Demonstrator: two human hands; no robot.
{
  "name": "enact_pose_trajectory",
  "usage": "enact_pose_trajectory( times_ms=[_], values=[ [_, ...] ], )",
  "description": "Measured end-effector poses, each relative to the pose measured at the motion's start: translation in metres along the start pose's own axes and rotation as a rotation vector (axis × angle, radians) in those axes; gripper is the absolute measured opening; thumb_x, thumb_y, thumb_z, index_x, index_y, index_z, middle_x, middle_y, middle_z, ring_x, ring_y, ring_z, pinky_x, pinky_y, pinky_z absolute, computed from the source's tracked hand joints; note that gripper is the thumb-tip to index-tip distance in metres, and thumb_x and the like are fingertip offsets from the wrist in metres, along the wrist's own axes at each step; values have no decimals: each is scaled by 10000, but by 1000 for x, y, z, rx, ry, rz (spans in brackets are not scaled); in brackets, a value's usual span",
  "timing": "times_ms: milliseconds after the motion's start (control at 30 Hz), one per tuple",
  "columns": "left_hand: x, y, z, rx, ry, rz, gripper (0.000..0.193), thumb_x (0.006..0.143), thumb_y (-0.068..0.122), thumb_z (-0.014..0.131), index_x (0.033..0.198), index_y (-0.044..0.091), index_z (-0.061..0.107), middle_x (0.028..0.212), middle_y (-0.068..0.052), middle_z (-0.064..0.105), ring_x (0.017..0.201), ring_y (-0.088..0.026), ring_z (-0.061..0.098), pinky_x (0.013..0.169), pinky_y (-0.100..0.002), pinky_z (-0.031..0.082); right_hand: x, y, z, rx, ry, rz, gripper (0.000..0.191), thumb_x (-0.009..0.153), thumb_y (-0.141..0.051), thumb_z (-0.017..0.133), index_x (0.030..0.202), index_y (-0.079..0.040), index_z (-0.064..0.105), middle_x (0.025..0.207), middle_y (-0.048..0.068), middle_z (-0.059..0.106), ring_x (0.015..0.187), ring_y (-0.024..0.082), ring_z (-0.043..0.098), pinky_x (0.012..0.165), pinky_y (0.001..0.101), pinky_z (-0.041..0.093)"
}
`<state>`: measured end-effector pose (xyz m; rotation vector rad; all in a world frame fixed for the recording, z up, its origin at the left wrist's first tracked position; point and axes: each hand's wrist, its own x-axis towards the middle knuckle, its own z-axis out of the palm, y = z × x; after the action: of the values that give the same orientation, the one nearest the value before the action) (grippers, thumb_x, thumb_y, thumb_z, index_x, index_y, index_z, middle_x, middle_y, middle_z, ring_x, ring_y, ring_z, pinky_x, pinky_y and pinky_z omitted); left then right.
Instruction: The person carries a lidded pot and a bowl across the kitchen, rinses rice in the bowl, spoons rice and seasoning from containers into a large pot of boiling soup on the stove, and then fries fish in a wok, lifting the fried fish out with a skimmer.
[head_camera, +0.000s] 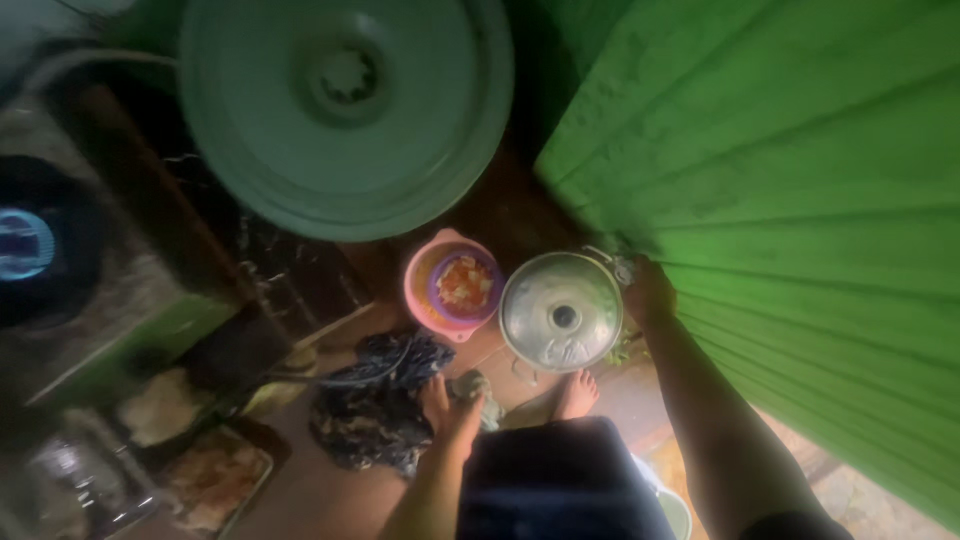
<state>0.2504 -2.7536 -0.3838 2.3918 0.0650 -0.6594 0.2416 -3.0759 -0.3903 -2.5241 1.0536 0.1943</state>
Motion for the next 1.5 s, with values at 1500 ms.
enact_pose_trajectory(
  times_ms=[1500],
  values=[
    [-72, -183, -104, -785, 315, 47, 941, 800, 223, 787, 1559, 80, 250, 1611, -177, 218, 1515, -319, 242, 1179, -371, 278, -212, -82, 52, 566, -607, 360, 328, 895, -278, 702, 1067, 0, 675, 900, 116, 675, 771, 252, 646, 637, 398, 504]
  ],
)
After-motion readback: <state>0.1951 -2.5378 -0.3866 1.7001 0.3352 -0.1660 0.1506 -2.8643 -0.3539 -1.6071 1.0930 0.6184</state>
